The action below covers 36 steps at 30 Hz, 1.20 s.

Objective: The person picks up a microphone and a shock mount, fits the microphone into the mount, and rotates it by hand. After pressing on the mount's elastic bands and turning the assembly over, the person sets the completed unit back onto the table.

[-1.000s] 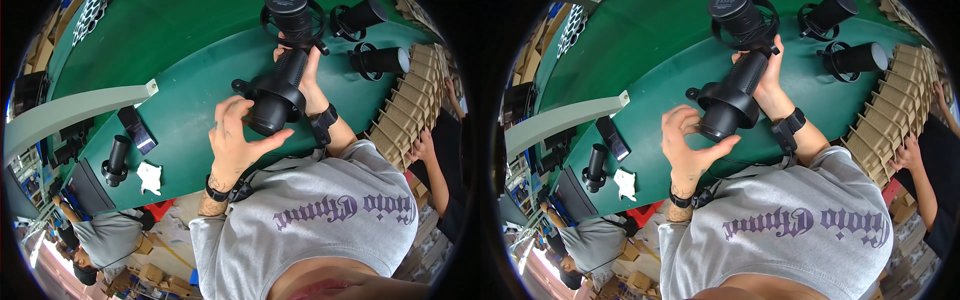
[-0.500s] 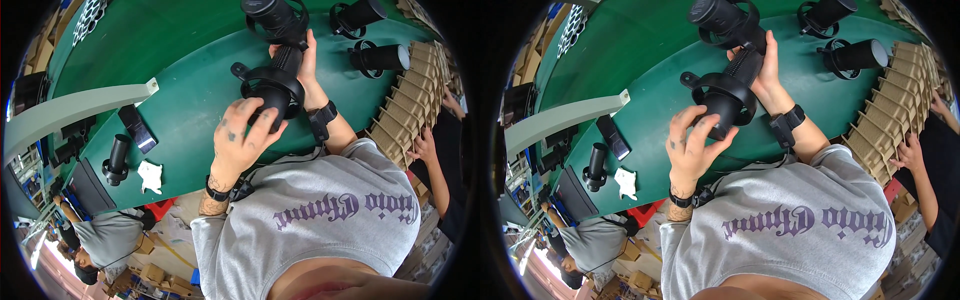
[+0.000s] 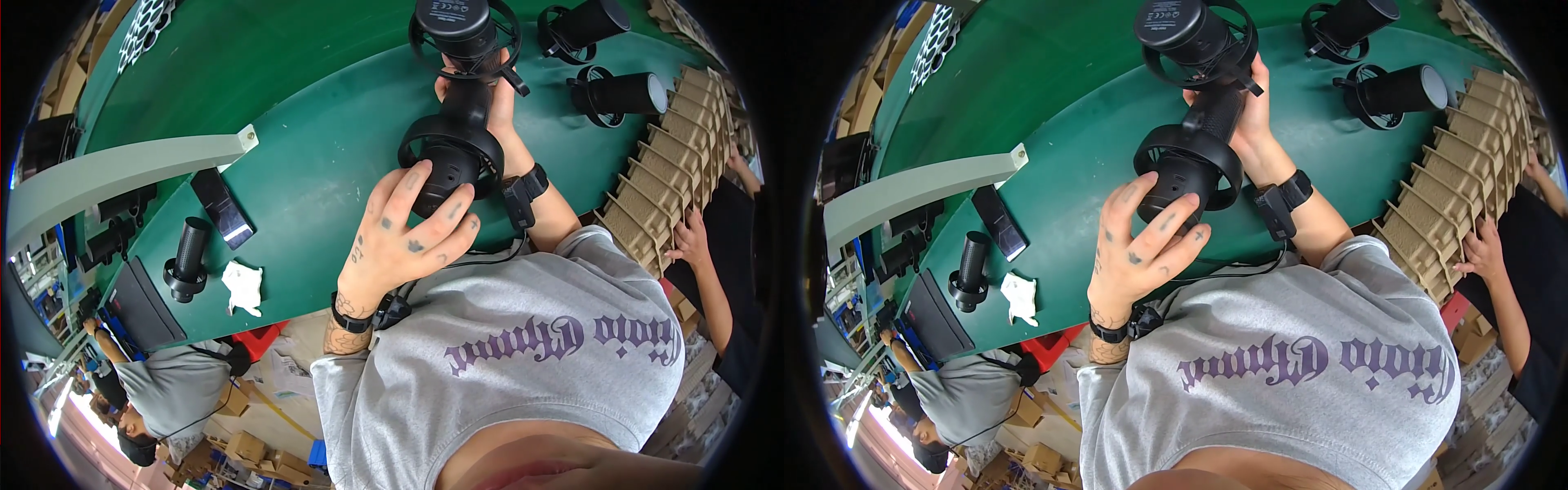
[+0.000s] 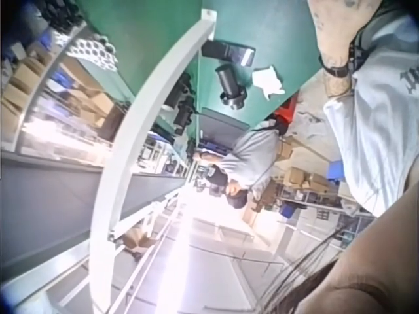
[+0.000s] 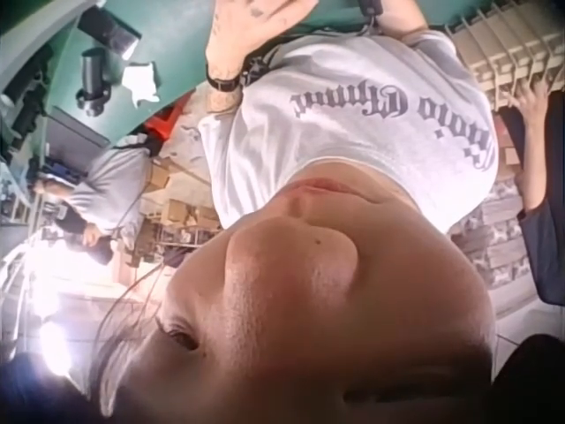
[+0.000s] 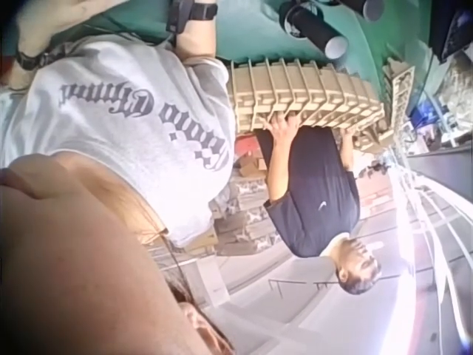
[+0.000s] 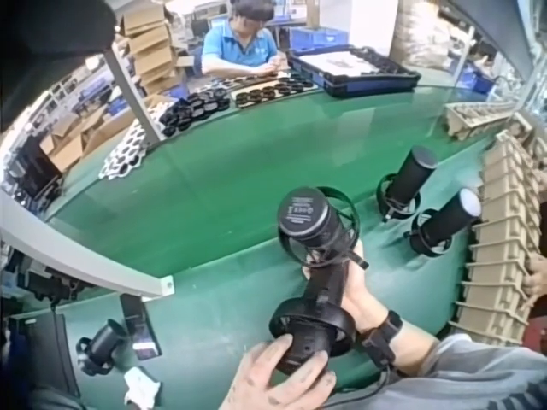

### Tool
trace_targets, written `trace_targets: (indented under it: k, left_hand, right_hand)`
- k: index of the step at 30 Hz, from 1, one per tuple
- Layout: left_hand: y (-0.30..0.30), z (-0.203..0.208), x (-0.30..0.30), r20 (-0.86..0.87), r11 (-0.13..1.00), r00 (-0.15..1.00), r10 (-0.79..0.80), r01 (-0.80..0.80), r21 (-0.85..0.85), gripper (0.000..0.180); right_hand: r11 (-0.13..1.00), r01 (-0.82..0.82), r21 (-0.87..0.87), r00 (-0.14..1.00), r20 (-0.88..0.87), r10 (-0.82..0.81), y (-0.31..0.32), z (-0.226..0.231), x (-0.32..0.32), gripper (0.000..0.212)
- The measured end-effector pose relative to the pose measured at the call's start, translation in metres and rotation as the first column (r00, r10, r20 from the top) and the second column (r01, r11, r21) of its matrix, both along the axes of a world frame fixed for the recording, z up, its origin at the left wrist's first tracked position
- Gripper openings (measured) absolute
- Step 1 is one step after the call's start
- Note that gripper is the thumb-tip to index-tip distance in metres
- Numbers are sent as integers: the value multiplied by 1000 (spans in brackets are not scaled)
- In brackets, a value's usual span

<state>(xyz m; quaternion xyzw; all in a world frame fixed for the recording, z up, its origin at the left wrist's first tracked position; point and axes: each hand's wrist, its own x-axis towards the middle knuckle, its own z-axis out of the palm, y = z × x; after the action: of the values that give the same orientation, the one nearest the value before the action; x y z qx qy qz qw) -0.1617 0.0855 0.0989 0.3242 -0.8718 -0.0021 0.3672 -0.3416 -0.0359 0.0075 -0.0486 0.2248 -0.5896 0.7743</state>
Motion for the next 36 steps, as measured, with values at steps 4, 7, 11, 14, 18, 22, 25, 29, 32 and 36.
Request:
trace_targets:
  k: [4,7,11,14,18,22,25,29,32,36]
  left_hand:
    - [0,6,0,23,997,998,-63,62,34,21]
    - [7,9,-1,20,989,997,-81,78,124,21]
    - [4,12,-4,-24,990,993,-112,114,85,18]
    - [0,14,-2,-38,988,988,-146,148,39,14]
    - [3,18,-2,-5,983,983,-181,181,23,14]
    - [-14,-14,5,-66,993,991,-118,118,2,15]
    - [-26,-20,18,-36,987,998,-52,57,148,9]
    - [-46,-61,36,-192,963,981,-9,60,261,12]
    - [-58,-82,43,-296,871,937,185,-17,490,12]
    - [-56,-86,48,-235,861,960,150,-10,509,14]
  right_hand:
    - [998,-19,-66,1000,1,19,1,-5,-3,72]
    - [991,-81,-107,997,-21,79,3,-5,-4,72]
    - [994,-87,-70,980,-187,72,5,2,2,71]
    - [990,-106,-93,988,-119,95,3,1,4,68]
    - [997,-72,-31,990,-121,68,11,16,9,65]
    - [961,254,-110,950,-156,-269,5,24,-4,56]
    - [816,237,-527,658,-531,-534,19,81,-31,57]
    - [631,-182,-754,-13,-640,-768,29,138,-44,65]
    - [746,-296,-597,-395,-634,-665,23,157,-43,62]
    - [850,-233,-473,-542,-662,-517,5,150,-52,58]
